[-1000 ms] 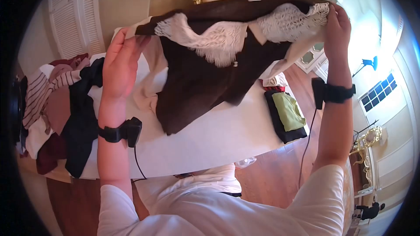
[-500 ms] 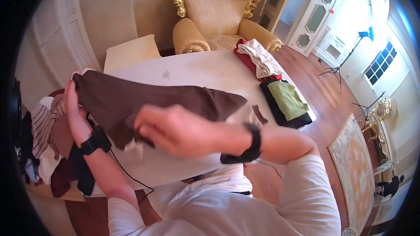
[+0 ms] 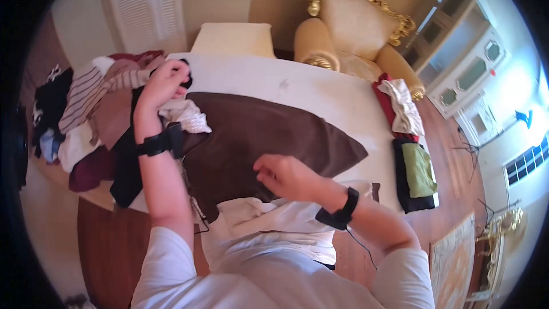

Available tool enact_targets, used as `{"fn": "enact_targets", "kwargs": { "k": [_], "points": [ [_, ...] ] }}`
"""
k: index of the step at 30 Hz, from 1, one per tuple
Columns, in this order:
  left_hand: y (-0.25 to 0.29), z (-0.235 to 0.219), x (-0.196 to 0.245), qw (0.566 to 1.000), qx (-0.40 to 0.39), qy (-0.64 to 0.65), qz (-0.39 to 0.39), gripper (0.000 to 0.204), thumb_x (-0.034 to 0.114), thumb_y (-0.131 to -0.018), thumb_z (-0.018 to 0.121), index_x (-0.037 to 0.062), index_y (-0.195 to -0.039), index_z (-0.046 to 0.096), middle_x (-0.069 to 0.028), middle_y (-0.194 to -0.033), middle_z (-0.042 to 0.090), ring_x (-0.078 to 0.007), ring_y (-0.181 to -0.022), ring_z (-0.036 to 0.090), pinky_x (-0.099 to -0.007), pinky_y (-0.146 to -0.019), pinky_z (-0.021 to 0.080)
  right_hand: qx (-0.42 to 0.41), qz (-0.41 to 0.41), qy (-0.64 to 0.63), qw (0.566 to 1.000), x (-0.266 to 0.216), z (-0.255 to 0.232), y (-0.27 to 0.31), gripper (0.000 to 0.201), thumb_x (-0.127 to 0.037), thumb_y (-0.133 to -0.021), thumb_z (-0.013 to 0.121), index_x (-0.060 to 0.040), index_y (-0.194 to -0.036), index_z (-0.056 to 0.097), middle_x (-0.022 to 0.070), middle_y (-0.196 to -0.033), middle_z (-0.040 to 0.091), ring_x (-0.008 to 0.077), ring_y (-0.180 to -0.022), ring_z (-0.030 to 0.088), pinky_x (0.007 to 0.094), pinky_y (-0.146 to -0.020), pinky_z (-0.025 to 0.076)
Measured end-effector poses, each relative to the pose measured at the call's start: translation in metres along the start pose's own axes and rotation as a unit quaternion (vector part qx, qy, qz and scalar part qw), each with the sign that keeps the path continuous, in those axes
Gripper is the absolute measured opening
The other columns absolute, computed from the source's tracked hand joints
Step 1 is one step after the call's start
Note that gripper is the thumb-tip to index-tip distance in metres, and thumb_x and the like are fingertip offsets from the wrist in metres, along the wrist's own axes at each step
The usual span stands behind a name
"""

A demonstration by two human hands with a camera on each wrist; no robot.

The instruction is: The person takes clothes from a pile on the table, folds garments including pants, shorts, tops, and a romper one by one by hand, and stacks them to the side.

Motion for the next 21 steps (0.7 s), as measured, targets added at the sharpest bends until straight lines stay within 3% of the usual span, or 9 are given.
{"fn": "enact_targets", "kwargs": {
  "k": [2,4,8,10,16,18,20,21],
  "points": [
    [0.01,0.003,0.016,0.999,-0.017,-0.028,-0.011,0.031,0.036,-0.102,0.062,0.0106,-0.12,0.061,-0.0055,-0.102,0.068,-0.0128,-0.076,0.067,-0.0278,-0.065,0.054,-0.033,-0.019,-0.014,0.999,-0.014,0.023,0.001,0.019,-0.012,-0.095,0.066,-0.0005,-0.11,0.066,0.0139,-0.099,0.07,0.0272,-0.087,0.073,0.0372,-0.076,0.059],
    [0.013,0.004,0.021,0.999,-0.023,-0.021,-0.01,0.032,0.037,-0.102,0.063,0.0106,-0.12,0.061,-0.0068,-0.104,0.069,-0.0138,-0.077,0.068,-0.0272,-0.066,0.054,-0.024,-0.103,-0.006,0.994,-0.022,0.052,-0.009,0.022,-0.016,-0.093,0.07,0.0002,-0.107,0.066,0.014,-0.096,0.068,0.0305,-0.084,0.071,0.0394,-0.075,0.058],
    [0.022,0.0,0.035,1.0,-0.005,0.019,0.022,0.031,0.036,-0.1,0.064,0.0094,-0.117,0.062,-0.0047,-0.099,0.067,-0.0133,-0.078,0.066,-0.0277,-0.066,0.053,-0.035,-0.115,-0.003,0.993,-0.05,0.085,-0.034,0.035,-0.026,-0.089,0.075,0.0006,-0.107,0.063,0.0153,-0.096,0.064,0.0341,-0.087,0.068,0.043,-0.078,0.056],
    [0.025,-0.004,0.034,0.999,-0.006,0.028,0.035,0.032,0.036,-0.1,0.065,0.0099,-0.119,0.062,-0.0054,-0.1,0.068,-0.013,-0.078,0.067,-0.028,-0.066,0.054,-0.017,-0.148,0.101,0.984,-0.058,0.096,-0.036,0.046,-0.035,-0.084,0.079,0.0003,-0.108,0.06,0.0175,-0.098,0.061,0.0369,-0.093,0.065,0.0457,-0.082,0.054],
    [0.021,0.0,0.027,0.995,-0.086,-0.008,0.042,0.038,0.035,-0.102,0.064,0.0082,-0.128,0.059,-0.008,-0.106,0.07,-0.0135,-0.083,0.067,-0.0276,-0.07,0.054,-0.116,-0.097,0.091,0.984,-0.021,0.055,-0.027,0.042,-0.025,-0.082,0.076,-0.0007,-0.111,0.057,0.0192,-0.099,0.059,0.0376,-0.096,0.064,0.0446,-0.085,0.053],
    [0.015,0.009,0.025,0.993,-0.109,0.002,0.044,0.042,0.034,-0.099,0.069,0.0068,-0.13,0.059,-0.0078,-0.105,0.07,-0.0137,-0.083,0.067,-0.0277,-0.07,0.054,-0.129,-0.074,0.1,0.984,0.001,0.03,-0.016,0.041,-0.021,-0.082,0.074,-0.0011,-0.113,0.057,0.0197,-0.099,0.059,0.0367,-0.096,0.064,0.0437,-0.084,0.053],
    [0.011,0.03,0.027,0.978,-0.2,-0.05,0.017,0.049,0.033,-0.094,0.075,0.0049,-0.13,0.059,-0.0079,-0.106,0.07,-0.014,-0.082,0.066,-0.0283,-0.07,0.055,-0.105,-0.011,0.053,0.993,0.018,0.005,-0.003,0.034,-0.012,-0.086,0.069,-0.0037,-0.116,0.057,0.0142,-0.099,0.064,0.0287,-0.091,0.067,0.0378,-0.077,0.054],
    [0.005,0.042,0.023,0.967,-0.237,-0.09,0.009,0.058,0.036,-0.086,0.082,0.0032,-0.129,0.06,-0.0087,-0.104,0.07,-0.0144,-0.08,0.065,-0.0295,-0.069,0.055,-0.105,-0.008,0.06,0.993,0.029,-0.002,0.006,0.034,-0.012,-0.086,0.069,-0.0037,-0.116,0.057,0.0142,-0.099,0.064,0.0287,-0.091,0.067,0.0378,-0.077,0.054]
  ]
}}
Point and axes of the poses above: each hand's wrist, its own y-axis away from the middle knuckle, its own z-axis out of the palm, x = y × z, the point moved 1 cm from there along -y, towards the middle knuckle
